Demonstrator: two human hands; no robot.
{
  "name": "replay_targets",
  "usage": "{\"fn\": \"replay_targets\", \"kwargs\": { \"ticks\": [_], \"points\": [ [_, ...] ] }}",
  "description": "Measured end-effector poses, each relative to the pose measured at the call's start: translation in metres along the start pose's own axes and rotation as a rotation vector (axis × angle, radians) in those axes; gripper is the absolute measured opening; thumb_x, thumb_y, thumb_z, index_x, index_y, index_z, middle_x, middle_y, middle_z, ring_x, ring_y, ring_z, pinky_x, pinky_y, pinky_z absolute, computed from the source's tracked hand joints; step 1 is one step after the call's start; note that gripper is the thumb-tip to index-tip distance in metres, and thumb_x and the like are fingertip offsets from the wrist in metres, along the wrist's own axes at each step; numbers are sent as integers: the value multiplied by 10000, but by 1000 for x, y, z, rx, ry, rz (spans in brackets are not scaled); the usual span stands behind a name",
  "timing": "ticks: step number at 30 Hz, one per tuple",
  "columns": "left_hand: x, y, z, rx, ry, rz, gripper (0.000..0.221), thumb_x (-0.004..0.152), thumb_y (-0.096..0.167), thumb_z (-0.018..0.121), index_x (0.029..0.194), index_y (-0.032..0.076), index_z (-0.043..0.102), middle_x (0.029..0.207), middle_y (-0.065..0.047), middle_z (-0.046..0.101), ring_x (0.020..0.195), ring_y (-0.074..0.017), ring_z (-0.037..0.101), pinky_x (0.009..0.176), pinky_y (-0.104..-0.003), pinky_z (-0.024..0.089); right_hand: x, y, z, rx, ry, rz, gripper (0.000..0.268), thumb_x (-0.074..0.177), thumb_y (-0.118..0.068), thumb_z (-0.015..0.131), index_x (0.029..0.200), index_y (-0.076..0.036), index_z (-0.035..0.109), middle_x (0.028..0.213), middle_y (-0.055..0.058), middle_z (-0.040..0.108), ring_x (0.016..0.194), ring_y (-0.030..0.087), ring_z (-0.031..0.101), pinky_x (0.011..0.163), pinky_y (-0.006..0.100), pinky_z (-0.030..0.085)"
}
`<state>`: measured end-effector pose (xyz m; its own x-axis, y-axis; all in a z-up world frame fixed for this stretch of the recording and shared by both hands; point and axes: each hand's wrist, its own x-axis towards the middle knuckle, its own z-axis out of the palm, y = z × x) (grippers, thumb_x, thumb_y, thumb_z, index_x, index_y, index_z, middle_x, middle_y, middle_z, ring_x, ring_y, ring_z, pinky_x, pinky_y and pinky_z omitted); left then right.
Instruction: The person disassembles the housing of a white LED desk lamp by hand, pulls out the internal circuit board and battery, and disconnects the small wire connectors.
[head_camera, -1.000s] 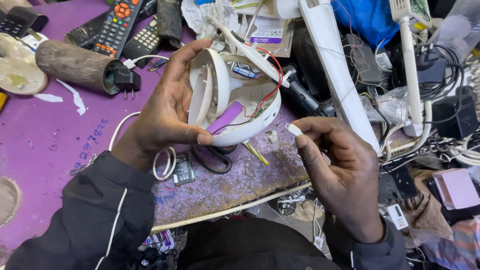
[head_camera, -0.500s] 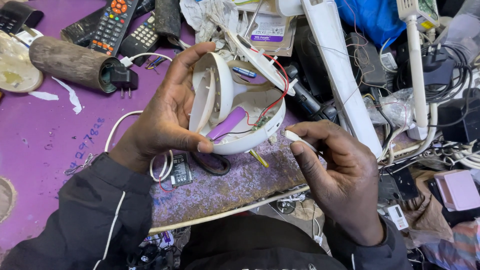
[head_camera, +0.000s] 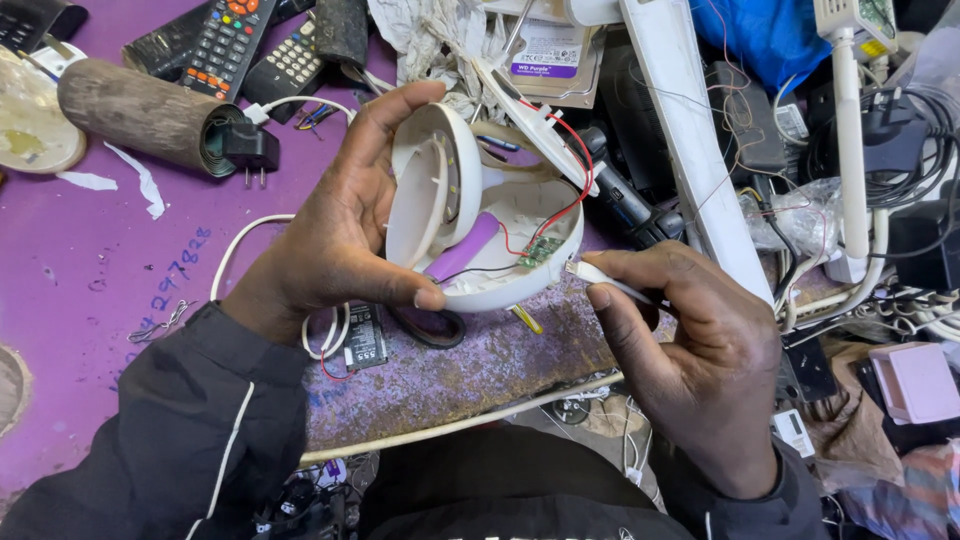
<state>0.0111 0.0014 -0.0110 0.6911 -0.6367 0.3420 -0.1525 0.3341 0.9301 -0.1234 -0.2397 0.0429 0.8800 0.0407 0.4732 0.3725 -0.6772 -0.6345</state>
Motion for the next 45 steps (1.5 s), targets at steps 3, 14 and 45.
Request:
{"fn": "replay_targets", "kwargs": {
  "ticks": [3,14,45],
  "points": [
    [1,2,2,86,10,9,1280,593,256,933,1615,99,178,1611,-136,302,1505,-234,387,1273,-344,379,2,3,-1,-81,-25,-22,171,1002,-103,656,1076,28,738,931,117,731,699,192,589,638,305,439],
    [-4,12,5,607,48,100,1211,631,445,948,1585,83,296,1610,-140,347,1574,-285,350,1369,-424,286,-5,25,8,-177,-109,-62,100,978,-50,701,1024,32,735,925,119,756,787,221,710,693,324,542],
    [-1,0,15,799,-61,-59,1286,571,329,1075,1591,185,305,1474,-141,329,1484,-333,420,1238,-490,397,-33,75,41,-73,-135,56,112,988,-124,698,1040,-28,721,901,77,732,768,204,683,690,324,504]
  ]
}}
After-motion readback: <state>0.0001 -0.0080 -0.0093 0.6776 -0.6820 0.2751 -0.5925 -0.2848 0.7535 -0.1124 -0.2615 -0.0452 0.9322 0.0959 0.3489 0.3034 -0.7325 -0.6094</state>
